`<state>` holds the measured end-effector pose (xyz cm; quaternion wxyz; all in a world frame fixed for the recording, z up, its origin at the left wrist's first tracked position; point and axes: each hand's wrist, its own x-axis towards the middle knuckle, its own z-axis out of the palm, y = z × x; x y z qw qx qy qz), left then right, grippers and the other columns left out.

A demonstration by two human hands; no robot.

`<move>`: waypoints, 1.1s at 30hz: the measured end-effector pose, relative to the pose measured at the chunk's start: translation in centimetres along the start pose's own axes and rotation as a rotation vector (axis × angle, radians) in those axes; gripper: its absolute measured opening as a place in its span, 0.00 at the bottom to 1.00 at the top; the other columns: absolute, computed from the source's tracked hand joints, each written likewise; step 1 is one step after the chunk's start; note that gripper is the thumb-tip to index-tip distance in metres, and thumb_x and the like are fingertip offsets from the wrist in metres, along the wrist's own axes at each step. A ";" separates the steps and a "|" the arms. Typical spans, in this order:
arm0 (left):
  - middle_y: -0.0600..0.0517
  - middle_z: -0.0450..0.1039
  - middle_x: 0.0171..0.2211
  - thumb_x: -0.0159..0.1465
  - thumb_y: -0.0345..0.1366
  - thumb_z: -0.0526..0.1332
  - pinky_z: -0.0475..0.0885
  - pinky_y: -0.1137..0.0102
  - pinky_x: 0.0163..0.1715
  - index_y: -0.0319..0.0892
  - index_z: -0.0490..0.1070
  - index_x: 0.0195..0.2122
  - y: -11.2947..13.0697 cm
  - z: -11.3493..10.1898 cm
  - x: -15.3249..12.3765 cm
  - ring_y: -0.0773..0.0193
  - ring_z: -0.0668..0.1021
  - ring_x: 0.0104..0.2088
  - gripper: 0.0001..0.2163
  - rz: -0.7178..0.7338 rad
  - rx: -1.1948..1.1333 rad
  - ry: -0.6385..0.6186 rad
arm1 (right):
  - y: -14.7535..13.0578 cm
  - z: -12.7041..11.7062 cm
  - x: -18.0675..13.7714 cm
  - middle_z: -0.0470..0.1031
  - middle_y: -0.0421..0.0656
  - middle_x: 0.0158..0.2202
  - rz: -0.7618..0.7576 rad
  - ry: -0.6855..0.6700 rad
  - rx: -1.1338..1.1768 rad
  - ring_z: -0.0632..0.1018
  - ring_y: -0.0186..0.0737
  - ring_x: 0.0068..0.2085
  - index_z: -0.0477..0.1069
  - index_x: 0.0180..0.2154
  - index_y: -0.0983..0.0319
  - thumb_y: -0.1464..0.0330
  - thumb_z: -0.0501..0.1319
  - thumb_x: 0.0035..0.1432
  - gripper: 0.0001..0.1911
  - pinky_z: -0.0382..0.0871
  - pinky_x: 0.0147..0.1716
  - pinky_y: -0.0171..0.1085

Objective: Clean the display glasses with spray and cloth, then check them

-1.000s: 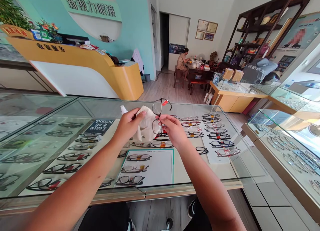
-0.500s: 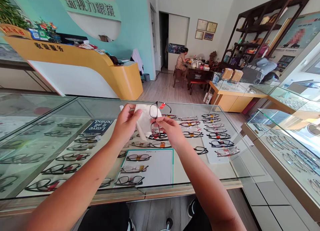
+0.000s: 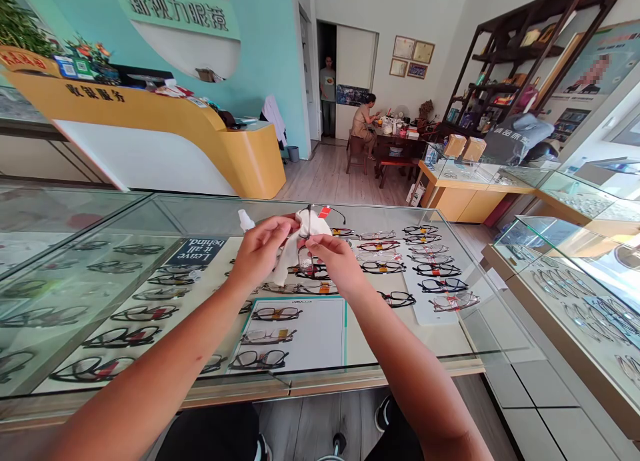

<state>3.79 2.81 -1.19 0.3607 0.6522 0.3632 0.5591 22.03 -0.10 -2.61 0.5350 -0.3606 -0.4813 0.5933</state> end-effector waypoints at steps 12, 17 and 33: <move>0.52 0.84 0.40 0.50 0.54 0.85 0.77 0.67 0.37 0.46 0.72 0.48 -1.3 0.0 0.4 0.61 0.83 0.35 0.32 -0.288 -0.355 0.039 | 0.0 0.2 0.0 0.79 0.40 0.37 -0.040 -0.075 -0.014 0.74 0.42 0.41 0.82 0.34 0.57 0.51 0.77 0.55 0.17 0.63 0.45 0.41; 0.50 0.82 0.35 0.55 0.56 0.83 0.76 0.68 0.38 0.41 0.83 0.42 -1.5 -0.1 0.4 0.62 0.80 0.35 0.26 -0.389 -0.438 -0.160 | -0.3 0.1 -0.1 0.76 0.39 0.35 -0.054 -0.096 0.008 0.72 0.42 0.40 0.81 0.34 0.57 0.50 0.78 0.55 0.19 0.62 0.44 0.41; 0.49 0.80 0.27 0.55 0.49 0.85 0.76 0.65 0.34 0.41 0.82 0.33 -0.9 -2.2 1.2 0.60 0.80 0.29 0.20 -0.418 -0.455 -0.355 | -0.8 -0.9 -0.4 0.85 0.43 0.40 0.006 -0.203 0.002 0.75 0.43 0.41 0.85 0.35 0.55 0.55 0.76 0.59 0.12 0.66 0.43 0.42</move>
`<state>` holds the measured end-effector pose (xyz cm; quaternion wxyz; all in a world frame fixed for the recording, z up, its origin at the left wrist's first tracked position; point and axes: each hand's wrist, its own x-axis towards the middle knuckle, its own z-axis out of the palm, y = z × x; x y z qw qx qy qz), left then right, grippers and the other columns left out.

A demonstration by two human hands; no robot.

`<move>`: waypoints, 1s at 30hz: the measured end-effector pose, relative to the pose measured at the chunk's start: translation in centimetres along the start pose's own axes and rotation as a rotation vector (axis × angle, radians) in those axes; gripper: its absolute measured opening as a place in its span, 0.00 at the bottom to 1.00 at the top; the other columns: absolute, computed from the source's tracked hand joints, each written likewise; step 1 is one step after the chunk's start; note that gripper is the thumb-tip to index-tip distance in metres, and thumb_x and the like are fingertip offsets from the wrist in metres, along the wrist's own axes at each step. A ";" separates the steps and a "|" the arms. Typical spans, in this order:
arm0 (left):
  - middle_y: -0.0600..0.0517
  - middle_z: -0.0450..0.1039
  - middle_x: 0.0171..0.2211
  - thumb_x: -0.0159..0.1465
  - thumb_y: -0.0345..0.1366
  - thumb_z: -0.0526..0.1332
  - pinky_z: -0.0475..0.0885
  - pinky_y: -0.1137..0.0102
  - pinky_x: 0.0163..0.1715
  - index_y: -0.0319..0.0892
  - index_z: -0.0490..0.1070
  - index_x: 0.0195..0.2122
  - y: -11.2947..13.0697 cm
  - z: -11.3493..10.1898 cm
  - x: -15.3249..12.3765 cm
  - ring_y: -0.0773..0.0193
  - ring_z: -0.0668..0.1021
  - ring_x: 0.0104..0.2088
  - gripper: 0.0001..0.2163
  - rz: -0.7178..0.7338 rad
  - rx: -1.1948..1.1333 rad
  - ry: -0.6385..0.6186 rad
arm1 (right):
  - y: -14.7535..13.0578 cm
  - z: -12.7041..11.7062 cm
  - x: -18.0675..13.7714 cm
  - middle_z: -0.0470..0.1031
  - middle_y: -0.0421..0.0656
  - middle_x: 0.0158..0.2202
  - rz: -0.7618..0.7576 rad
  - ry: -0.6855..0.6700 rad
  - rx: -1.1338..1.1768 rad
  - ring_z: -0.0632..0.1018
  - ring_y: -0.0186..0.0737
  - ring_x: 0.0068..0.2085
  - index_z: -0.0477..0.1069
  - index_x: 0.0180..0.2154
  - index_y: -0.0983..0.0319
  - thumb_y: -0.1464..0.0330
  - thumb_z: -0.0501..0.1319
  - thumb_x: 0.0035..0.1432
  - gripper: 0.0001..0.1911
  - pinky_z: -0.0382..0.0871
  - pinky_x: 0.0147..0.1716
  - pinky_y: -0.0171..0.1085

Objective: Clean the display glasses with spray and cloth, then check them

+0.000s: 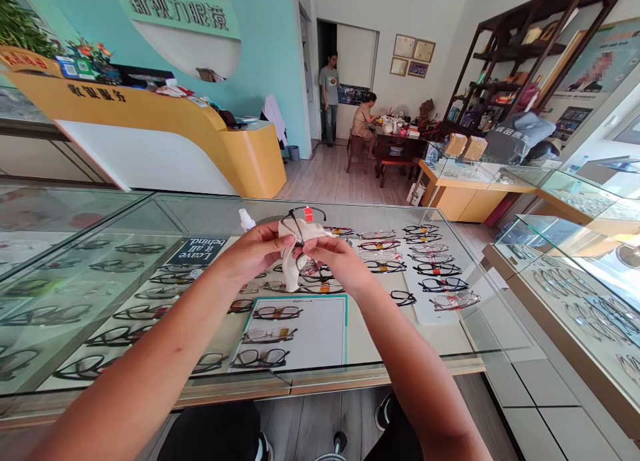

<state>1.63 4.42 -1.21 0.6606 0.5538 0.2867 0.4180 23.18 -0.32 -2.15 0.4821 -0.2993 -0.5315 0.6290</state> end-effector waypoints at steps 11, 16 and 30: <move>0.50 0.82 0.36 0.58 0.46 0.83 0.77 0.66 0.36 0.46 0.84 0.48 -0.2 1.4 -0.5 0.61 0.79 0.34 0.20 0.066 -0.071 0.036 | 0.2 0.3 0.1 0.84 0.43 0.41 -0.003 0.024 0.083 0.72 0.41 0.38 0.85 0.35 0.56 0.55 0.77 0.57 0.13 0.64 0.42 0.42; 0.48 0.84 0.38 0.55 0.46 0.85 0.76 0.67 0.36 0.43 0.85 0.46 -0.3 1.1 -0.3 0.61 0.81 0.35 0.22 0.050 -0.048 0.068 | 0.1 0.5 0.1 0.81 0.43 0.37 0.020 0.052 0.079 0.71 0.41 0.37 0.85 0.34 0.57 0.53 0.78 0.53 0.15 0.63 0.41 0.42; 0.52 0.80 0.28 0.51 0.51 0.85 0.78 0.65 0.27 0.42 0.81 0.34 -0.5 2.0 -0.2 0.62 0.78 0.27 0.22 0.130 -0.007 0.183 | 0.4 1.0 0.3 0.77 0.41 0.33 0.049 0.049 0.013 0.69 0.41 0.36 0.83 0.31 0.56 0.52 0.77 0.52 0.16 0.64 0.42 0.43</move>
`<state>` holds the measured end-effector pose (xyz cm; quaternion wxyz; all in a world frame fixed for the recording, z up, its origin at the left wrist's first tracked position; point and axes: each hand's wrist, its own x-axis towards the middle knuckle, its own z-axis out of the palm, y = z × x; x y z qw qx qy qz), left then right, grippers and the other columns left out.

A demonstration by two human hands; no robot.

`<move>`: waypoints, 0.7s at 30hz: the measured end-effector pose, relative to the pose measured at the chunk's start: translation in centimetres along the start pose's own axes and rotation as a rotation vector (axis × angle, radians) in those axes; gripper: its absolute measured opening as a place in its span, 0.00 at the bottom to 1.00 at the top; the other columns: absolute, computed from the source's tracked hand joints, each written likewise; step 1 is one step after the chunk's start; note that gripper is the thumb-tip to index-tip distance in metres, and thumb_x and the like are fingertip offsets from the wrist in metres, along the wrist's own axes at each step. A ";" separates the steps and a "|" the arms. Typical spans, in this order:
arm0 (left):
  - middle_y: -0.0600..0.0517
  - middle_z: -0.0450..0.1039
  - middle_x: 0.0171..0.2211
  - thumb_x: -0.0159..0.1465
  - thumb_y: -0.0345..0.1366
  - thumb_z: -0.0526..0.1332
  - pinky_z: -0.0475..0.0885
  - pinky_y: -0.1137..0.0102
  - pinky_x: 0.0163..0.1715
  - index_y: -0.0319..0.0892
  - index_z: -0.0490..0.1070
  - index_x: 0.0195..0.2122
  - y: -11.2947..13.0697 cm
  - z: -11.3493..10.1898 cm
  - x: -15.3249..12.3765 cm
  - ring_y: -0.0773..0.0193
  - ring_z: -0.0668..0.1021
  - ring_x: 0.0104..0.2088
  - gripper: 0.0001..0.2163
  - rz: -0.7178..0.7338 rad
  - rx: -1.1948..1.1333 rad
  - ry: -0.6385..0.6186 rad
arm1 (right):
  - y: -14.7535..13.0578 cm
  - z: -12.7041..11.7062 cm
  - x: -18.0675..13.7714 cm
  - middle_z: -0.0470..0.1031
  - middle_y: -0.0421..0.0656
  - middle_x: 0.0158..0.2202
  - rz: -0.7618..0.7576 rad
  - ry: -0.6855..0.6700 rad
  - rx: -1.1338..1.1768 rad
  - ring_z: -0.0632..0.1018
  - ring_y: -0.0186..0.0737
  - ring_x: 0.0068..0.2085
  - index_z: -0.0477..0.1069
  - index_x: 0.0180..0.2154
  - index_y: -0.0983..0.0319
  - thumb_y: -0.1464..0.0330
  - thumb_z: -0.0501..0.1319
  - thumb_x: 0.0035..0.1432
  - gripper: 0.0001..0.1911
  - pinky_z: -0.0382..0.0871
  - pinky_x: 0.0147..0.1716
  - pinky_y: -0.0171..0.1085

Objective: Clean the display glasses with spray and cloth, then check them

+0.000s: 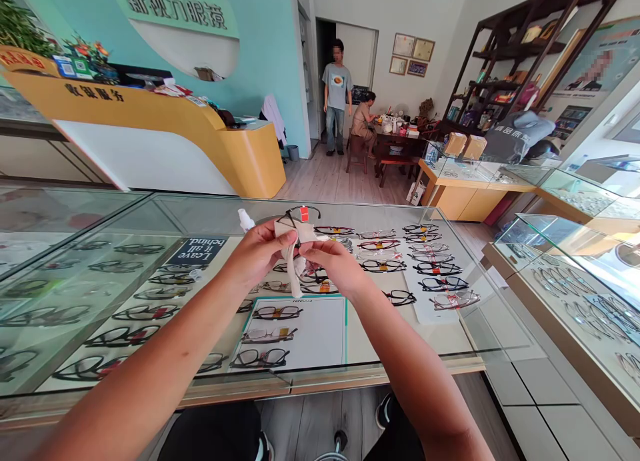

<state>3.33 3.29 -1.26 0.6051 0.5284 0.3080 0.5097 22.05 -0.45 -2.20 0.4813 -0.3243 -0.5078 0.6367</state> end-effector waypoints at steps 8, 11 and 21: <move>0.45 0.85 0.34 0.62 0.61 0.77 0.83 0.62 0.37 0.41 0.84 0.37 -0.1 -1.9 0.8 0.56 0.84 0.33 0.25 -0.014 0.058 -0.091 | 0.4 0.3 0.0 0.80 0.42 0.34 -0.027 0.065 -0.036 0.69 0.42 0.37 0.84 0.31 0.57 0.53 0.77 0.51 0.15 0.62 0.43 0.42; 0.44 0.84 0.35 0.61 0.59 0.78 0.82 0.62 0.37 0.40 0.85 0.38 0.4 -2.6 1.0 0.55 0.85 0.34 0.24 -0.038 0.065 -0.138 | -0.2 -0.1 -0.2 0.82 0.42 0.36 -0.025 0.057 -0.037 0.69 0.42 0.37 0.84 0.32 0.56 0.53 0.76 0.54 0.14 0.62 0.42 0.42; 0.50 0.82 0.33 0.54 0.44 0.85 0.78 0.67 0.33 0.43 0.82 0.45 0.5 -2.0 0.5 0.59 0.82 0.32 0.22 -0.051 0.051 -0.208 | 0.1 -0.2 0.1 0.83 0.42 0.35 -0.039 0.032 0.025 0.69 0.41 0.35 0.84 0.33 0.57 0.56 0.75 0.54 0.12 0.61 0.40 0.42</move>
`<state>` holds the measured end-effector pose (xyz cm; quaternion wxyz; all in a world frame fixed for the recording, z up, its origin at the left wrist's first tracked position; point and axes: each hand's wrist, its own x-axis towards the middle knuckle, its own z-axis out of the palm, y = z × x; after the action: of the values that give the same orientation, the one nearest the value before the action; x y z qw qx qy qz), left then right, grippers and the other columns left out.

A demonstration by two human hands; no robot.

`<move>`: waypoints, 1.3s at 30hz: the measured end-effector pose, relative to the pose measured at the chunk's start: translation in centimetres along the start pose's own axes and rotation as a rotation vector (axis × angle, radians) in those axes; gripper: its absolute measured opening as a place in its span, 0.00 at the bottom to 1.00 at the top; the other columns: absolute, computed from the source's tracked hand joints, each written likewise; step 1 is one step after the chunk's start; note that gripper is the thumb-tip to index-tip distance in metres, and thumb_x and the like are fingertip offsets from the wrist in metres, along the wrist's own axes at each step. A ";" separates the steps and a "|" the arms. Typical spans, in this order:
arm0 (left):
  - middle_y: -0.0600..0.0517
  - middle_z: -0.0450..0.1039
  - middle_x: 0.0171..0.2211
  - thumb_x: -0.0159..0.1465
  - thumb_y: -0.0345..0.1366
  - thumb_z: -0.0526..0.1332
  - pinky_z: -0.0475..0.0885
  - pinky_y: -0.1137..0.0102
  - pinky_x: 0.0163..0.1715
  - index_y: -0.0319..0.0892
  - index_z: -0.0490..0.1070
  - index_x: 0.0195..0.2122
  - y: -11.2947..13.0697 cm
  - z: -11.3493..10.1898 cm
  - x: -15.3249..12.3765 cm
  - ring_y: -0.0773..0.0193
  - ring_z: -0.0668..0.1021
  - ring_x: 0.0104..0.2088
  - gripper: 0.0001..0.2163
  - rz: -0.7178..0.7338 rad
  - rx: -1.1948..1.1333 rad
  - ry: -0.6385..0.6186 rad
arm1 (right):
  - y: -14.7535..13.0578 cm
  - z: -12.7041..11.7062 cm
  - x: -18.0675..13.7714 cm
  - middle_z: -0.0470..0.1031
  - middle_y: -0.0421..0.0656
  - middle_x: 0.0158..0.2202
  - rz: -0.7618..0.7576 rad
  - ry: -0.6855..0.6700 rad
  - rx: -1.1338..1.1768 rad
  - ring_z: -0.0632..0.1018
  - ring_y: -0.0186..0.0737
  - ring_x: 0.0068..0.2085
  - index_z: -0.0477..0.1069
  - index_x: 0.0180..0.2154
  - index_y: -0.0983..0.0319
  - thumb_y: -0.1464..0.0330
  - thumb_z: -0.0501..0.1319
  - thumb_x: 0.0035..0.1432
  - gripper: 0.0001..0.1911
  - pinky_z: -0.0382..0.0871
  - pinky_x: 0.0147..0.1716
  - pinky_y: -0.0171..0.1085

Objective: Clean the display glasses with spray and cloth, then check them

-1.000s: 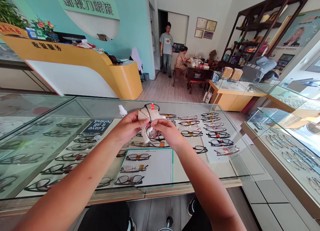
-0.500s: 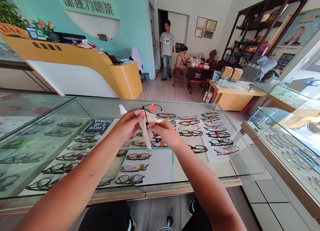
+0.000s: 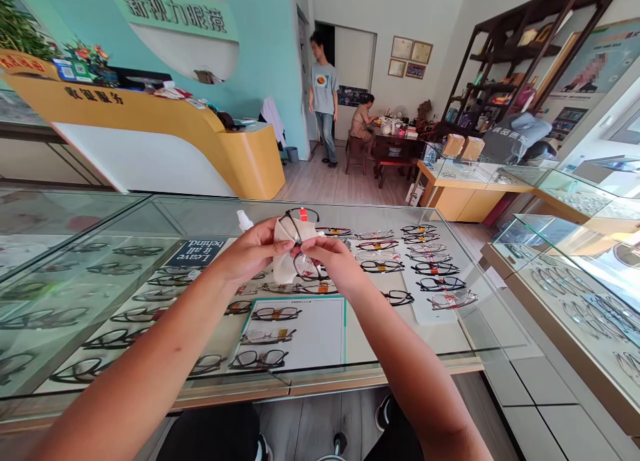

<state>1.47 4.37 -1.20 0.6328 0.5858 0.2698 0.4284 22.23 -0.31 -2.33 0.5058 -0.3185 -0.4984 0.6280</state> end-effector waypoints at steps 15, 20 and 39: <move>0.52 0.77 0.26 0.55 0.63 0.80 0.73 0.68 0.27 0.42 0.78 0.31 -1.4 1.0 0.5 0.63 0.76 0.25 0.28 0.068 -0.051 0.294 | 0.9 1.3 -0.1 0.80 0.41 0.34 0.015 0.000 -0.012 0.71 0.41 0.37 0.85 0.31 0.58 0.56 0.80 0.48 0.14 0.65 0.45 0.43; 0.50 0.79 0.27 0.57 0.57 0.81 0.77 0.66 0.29 0.40 0.81 0.36 -1.3 0.7 0.7 0.60 0.80 0.28 0.24 0.017 -0.174 0.176 | 0.1 0.8 -0.2 0.80 0.41 0.35 -0.026 0.021 -0.011 0.67 0.40 0.36 0.84 0.32 0.57 0.53 0.79 0.51 0.16 0.60 0.41 0.41; 0.52 0.80 0.27 0.48 0.56 0.86 0.73 0.70 0.27 0.39 0.81 0.32 -1.3 2.3 0.4 0.65 0.77 0.26 0.26 0.058 -0.137 0.305 | 1.1 0.5 0.3 0.77 0.40 0.30 0.006 0.041 -0.007 0.67 0.39 0.34 0.84 0.32 0.58 0.54 0.78 0.50 0.15 0.59 0.39 0.42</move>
<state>3.84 3.60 -1.99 0.6104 0.4768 0.3162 0.5478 21.34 -0.16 -3.22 0.5130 -0.3345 -0.4894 0.6209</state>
